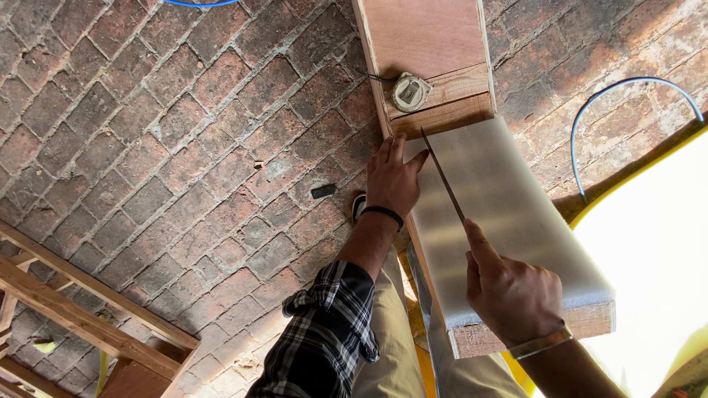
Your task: The person cuts a piece of white foam using a knife and a metal ruler as a guide. They measure and trim the foam to fit a wooden frame, then place the cut piece into the frame.
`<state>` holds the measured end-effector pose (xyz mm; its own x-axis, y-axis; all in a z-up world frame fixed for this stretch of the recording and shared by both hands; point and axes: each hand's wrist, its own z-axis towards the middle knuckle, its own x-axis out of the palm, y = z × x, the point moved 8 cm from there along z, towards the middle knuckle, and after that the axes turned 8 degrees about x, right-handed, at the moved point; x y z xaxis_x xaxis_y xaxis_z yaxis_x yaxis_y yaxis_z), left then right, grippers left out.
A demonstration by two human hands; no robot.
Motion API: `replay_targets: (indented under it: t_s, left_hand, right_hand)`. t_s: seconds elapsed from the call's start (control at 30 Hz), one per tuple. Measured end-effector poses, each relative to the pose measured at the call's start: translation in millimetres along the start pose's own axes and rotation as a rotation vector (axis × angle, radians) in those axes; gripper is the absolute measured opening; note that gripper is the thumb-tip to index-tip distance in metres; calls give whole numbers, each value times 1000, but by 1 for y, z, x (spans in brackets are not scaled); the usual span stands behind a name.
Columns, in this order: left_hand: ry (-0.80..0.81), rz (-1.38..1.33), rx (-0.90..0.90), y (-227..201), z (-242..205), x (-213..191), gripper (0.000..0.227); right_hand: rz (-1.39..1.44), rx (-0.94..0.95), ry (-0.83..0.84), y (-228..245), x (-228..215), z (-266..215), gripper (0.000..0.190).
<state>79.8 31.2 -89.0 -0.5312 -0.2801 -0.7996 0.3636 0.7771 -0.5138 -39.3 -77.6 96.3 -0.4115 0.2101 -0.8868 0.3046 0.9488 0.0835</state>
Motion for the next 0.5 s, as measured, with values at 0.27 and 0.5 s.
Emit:
replay_targets:
  t_s: [0.27,0.5]
  left_hand:
    - [54,14,8,1,-3,4,48]
    - [1,-16,11,-4,-9,-8,47]
  right_hand:
    - [-43,26,195,-6,9,-9,56]
    - [36,42,83,-4,-17,-16,46]
